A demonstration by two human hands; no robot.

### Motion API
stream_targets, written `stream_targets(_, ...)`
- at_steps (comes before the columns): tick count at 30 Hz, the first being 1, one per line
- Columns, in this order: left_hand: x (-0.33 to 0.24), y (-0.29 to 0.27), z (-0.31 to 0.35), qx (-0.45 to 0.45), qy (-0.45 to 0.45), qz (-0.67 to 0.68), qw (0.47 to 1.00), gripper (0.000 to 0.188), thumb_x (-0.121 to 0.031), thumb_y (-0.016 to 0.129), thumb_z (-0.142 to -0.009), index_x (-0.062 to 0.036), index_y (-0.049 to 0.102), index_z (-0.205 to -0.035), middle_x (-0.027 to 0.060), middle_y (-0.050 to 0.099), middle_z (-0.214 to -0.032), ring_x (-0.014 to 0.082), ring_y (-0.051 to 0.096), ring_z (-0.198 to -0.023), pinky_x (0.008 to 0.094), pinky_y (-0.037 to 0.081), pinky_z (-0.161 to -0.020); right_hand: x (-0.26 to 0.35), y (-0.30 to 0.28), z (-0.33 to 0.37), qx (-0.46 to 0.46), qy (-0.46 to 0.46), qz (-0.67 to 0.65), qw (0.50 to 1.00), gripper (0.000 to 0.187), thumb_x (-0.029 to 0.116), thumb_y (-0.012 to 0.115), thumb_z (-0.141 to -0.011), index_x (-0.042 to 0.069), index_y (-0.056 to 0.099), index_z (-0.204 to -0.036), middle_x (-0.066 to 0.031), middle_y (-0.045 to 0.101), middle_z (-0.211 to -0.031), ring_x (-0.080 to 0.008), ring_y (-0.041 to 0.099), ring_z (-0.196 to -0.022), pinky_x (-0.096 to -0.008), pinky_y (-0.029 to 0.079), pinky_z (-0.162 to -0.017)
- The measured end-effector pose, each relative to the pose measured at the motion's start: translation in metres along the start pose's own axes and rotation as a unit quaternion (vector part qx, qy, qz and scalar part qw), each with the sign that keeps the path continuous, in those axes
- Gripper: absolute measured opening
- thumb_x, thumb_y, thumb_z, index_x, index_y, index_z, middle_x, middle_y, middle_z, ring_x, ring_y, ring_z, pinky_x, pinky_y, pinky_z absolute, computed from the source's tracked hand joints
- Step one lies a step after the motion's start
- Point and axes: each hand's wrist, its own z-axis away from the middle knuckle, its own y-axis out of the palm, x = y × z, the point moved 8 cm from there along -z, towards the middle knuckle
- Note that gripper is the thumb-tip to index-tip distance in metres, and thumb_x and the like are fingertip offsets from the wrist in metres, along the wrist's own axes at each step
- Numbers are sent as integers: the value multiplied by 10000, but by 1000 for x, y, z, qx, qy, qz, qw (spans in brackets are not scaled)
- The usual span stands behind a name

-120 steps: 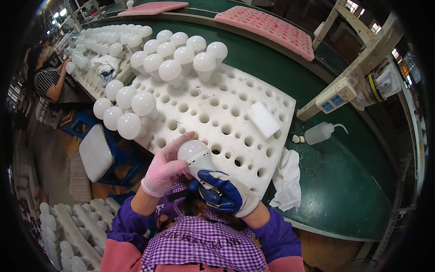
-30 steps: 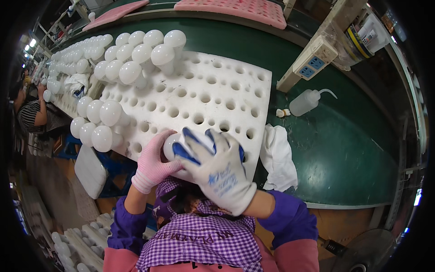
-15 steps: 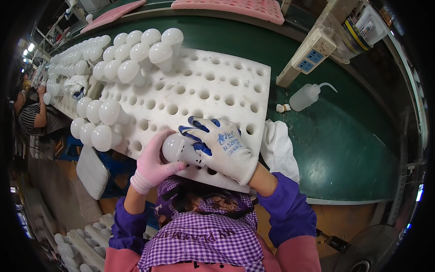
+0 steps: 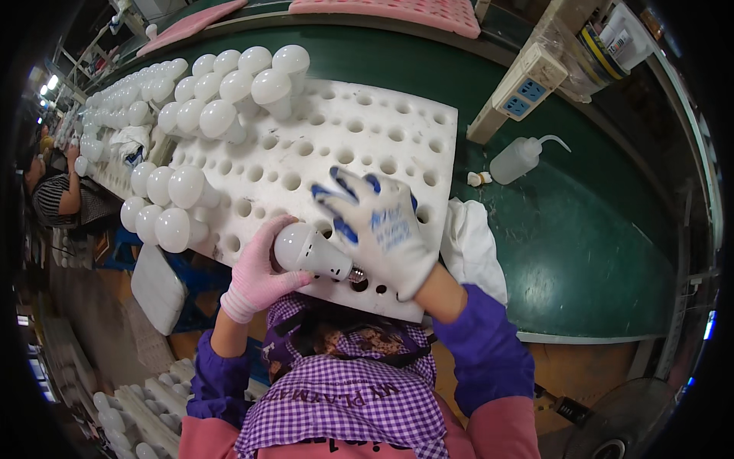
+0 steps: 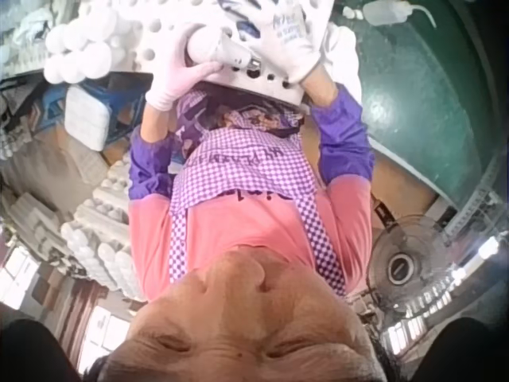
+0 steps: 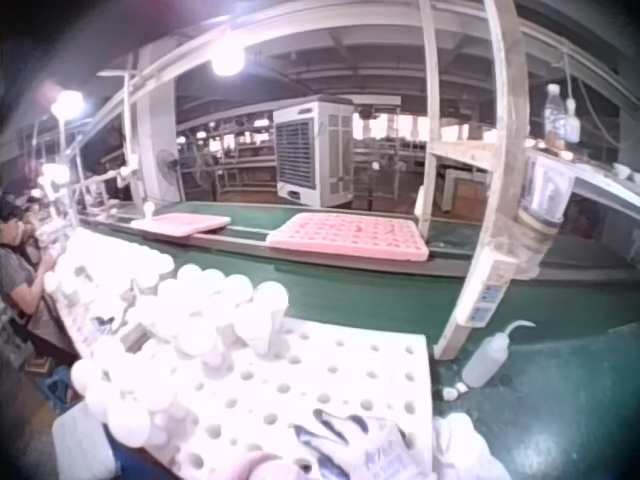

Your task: The person tests an LED light bulb by inserting it into a power socket to confirm it lights up, then wipes the bulb's housing with a cloth.

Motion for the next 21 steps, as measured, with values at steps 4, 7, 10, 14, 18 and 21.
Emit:
stream_targets(4, 3, -3, 5, -17, 24, 123, 992, 865, -179, 876, -666, 16, 415, -1372, 135, 538, -1269, 211, 548, -1154, 336, 463, -984, -27, -5, -22, -85, -12, 130, 988, 418, 322, 660, -835, 243, 640, -1245, -90, 539, -1352, -354, 469, -1242, -482, 340, -1023)
stream_targets(7, 4, -9, 11, -39, 25, 165, 985, 882, -176, 874, -678, 10, 391, -1391, 132, 517, -1299, 214, 510, -1207, 351, 398, -1060, 7, -32, -4, -135, -39, 66, 988, 466, 313, 657, -851, 155, 610, -1287, -131, 545, -1331, -334, 435, -1284, -482, 296, -1059)
stream_targets(10, 6, -8, 14, -30, 12, 211, 977, 906, -170, 875, -685, 4, 362, -1411, 130, 490, -1329, 219, 484, -1243, 359, 361, -1097, 11, -19, 20, -2, 59, -261, 963, 569, 279, 711, -827, -13, 561, -1291, -190, 609, -1215, -305, 612, -1091, -398, 476, -927)
stream_targets(14, -4, 5, 10, 12, 19, 263, 965, 997, -221, 899, -670, 4, 316, -1447, 133, 455, -1378, 239, 449, -1288, 377, 342, -1102, 10, 20, 43, 165, 107, -338, 920, 839, 383, 787, -793, -9, 405, -1429, -205, 617, -1221, -265, 616, -1110, -346, 466, -945)
stream_targets(18, -21, 10, 14, 21, 58, 246, 967, 952, -124, 841, -727, -10, 275, -1484, 133, 447, -1400, 233, 438, -1311, 357, 363, -1093, 10, 32, 49, 148, 123, -497, 846, 858, 359, 766, -796, 21, 350, -1466, -165, 615, -1214, -210, 590, -1106, -335, 442, -968)
stream_targets(21, -26, 16, 22, 31, 49, 410, 910, 920, -60, 785, -770, -28, 248, -1516, 132, 411, -1456, 235, 424, -1331, 363, 379, -1081, 9, 31, 53, 120, 111, -498, 852, 843, 299, 748, -803, 34, 323, -1482, -158, 618, -1225, -216, 599, -1113, -331, 450, -960)
